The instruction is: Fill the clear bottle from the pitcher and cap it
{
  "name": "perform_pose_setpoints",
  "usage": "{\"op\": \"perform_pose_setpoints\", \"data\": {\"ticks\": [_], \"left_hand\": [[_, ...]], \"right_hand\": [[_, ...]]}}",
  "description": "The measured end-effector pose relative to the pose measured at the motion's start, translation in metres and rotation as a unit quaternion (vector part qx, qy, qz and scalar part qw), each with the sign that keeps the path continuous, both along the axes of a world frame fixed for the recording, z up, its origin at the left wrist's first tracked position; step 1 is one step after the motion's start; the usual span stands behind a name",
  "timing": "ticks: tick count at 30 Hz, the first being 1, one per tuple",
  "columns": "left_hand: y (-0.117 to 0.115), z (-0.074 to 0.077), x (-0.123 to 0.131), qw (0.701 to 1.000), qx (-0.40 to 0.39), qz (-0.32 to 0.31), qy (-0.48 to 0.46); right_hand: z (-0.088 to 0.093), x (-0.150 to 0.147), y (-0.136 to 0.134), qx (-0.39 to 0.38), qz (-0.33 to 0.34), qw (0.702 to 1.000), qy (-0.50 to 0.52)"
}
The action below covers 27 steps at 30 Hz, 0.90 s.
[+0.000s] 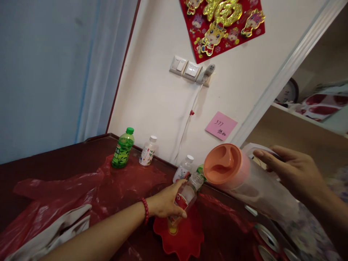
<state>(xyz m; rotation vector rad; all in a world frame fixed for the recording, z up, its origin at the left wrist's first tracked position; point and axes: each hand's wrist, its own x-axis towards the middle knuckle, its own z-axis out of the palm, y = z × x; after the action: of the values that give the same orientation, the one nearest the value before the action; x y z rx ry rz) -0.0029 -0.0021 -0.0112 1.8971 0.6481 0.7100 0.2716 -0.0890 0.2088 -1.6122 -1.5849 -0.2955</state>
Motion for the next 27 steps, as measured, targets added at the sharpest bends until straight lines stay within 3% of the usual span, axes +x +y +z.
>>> {"op": "perform_pose_setpoints", "data": {"ticks": [27], "left_hand": [[0.003, -0.006, 0.001, 1.0, -0.005, 0.0, -0.007]], "right_hand": [[0.002, -0.01, -0.002, 0.0, 0.0, 1.0, 0.012]]}}
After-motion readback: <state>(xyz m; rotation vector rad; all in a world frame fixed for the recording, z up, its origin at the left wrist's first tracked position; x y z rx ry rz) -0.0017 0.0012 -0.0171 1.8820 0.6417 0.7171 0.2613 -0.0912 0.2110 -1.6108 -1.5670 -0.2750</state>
